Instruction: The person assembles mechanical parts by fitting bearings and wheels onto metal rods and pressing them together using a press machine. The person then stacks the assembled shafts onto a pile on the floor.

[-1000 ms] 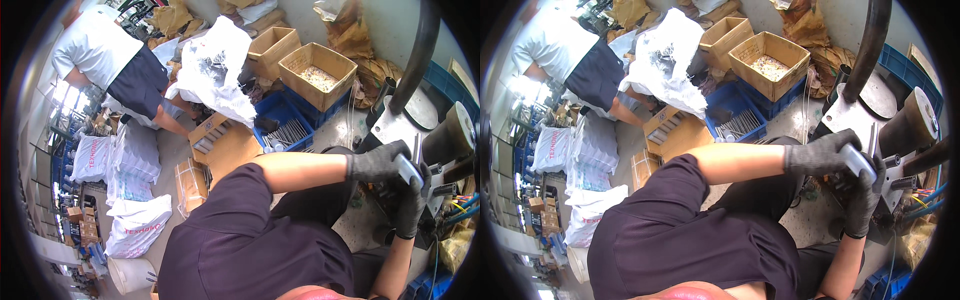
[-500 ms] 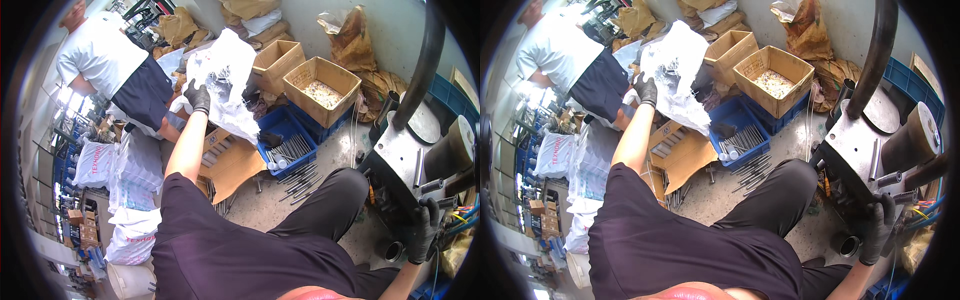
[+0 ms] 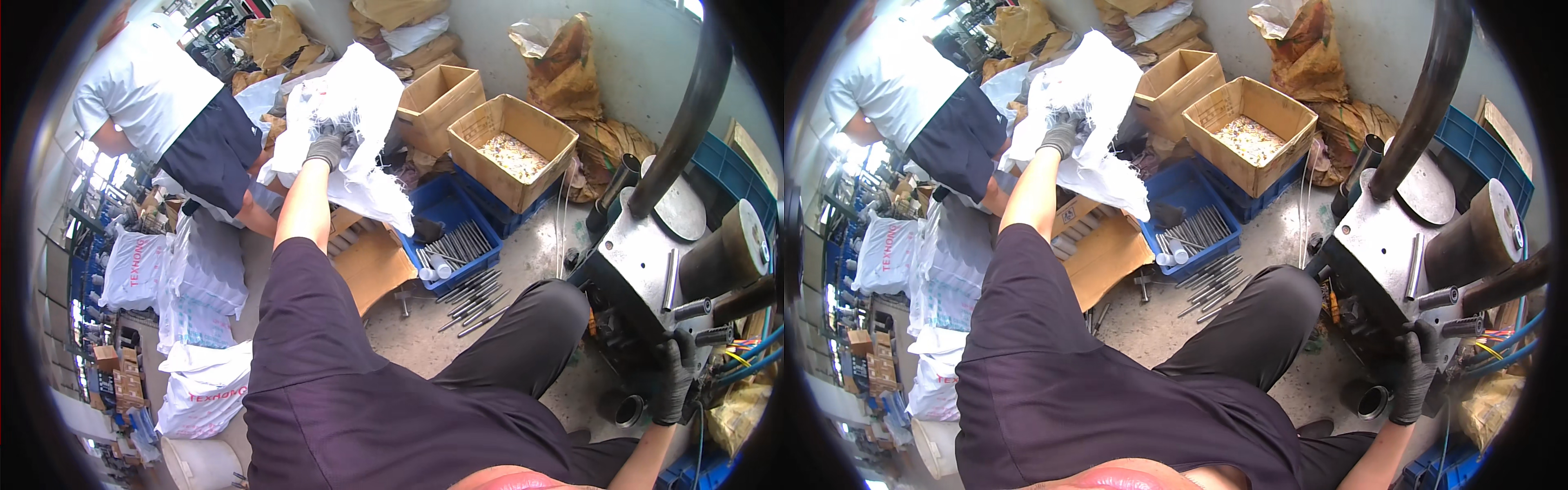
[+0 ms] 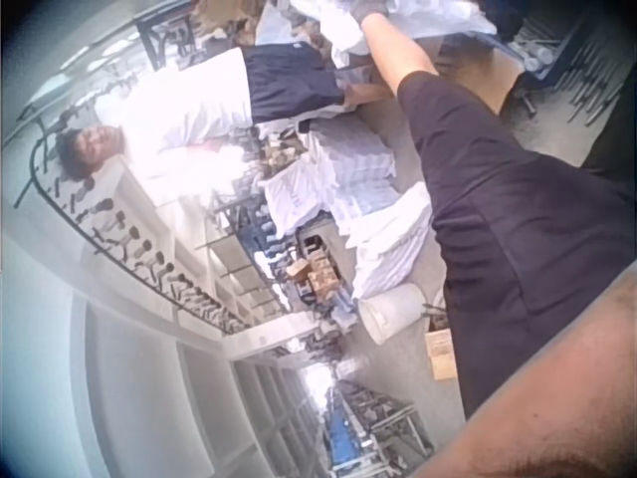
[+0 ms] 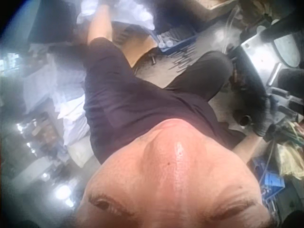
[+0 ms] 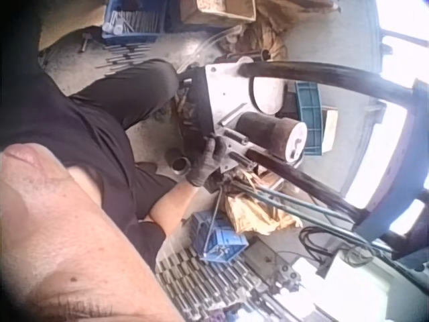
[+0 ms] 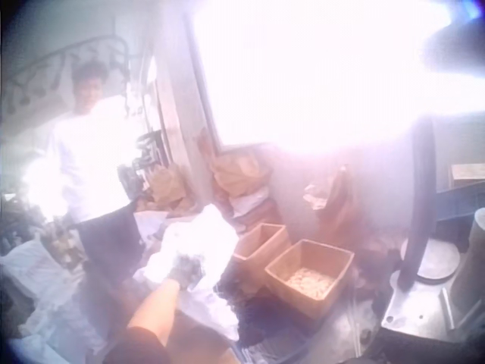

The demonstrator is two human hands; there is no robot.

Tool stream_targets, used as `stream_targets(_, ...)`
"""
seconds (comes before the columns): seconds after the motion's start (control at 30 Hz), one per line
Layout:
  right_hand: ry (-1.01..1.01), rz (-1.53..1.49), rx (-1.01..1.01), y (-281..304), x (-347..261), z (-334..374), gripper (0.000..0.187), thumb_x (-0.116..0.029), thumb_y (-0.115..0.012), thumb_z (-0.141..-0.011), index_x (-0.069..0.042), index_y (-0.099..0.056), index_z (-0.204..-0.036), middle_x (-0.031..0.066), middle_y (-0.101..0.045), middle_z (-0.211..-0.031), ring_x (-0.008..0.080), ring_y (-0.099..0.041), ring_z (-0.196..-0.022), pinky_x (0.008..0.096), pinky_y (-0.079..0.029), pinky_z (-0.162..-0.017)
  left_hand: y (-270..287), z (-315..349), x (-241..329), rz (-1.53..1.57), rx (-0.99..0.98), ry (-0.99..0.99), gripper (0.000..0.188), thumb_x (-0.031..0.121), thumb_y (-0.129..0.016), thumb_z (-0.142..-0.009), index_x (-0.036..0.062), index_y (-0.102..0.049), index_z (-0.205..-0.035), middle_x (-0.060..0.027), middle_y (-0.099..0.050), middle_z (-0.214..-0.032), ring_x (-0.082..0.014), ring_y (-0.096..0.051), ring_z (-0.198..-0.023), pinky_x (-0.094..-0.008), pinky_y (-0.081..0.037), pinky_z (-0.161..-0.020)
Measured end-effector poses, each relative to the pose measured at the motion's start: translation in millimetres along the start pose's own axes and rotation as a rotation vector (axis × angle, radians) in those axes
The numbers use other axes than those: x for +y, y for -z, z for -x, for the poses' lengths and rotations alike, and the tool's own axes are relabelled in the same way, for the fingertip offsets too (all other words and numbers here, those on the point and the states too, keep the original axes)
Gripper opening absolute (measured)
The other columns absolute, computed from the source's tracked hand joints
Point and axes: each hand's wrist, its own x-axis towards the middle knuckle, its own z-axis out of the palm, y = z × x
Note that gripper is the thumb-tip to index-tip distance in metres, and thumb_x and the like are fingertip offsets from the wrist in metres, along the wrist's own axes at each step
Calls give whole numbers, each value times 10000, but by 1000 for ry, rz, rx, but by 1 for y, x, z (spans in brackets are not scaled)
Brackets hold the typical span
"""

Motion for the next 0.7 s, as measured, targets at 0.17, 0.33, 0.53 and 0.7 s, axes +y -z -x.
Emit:
stream_targets(0.17,33,51,-12,2,-3,0,292,-167,-668,-1018,-44,-615,-1277,21,-644,-1127,108,-601,-926,270,-507,-875,23,2,-21,-345,-358,171,490,177,-487,-1016,177,-541,-1503,-108,-438,-1636,-250,-490,-1464,-576,-412,-1122)
stream_targets(0.33,58,78,-20,-9,-18,0,269,-217,-639,-1038,-47,-623,-1245,16,-630,-1120,106,-579,-948,284,-496,-882,22,28,-45,-362,-89,174,344,163,-556,-971,169,-703,-1282,-100,-549,-1528,-278,-609,-1320,-527,-475,-1038)
stream_targets(0.53,44,27,-40,-10,-16,3,273,-255,-637,-1042,-52,-631,-1225,9,-618,-1117,108,-558,-987,298,-484,-902,22,57,-39,108,472,165,404,114,-565,-898,160,-675,-1284,-122,-606,-1416,-344,-606,-1246,-495,-485,-1031)
stream_targets(0.7,32,-44,-17,-4,-26,12,293,-130,-657,-1024,-23,-612,-1294,29,-664,-1128,107,-609,-978,269,-510,-886,32,72,55,397,899,-59,461,40,-602,-837,63,-655,-1295,-174,-661,-1270,-374,-599,-1210,-473,-416,-1122)
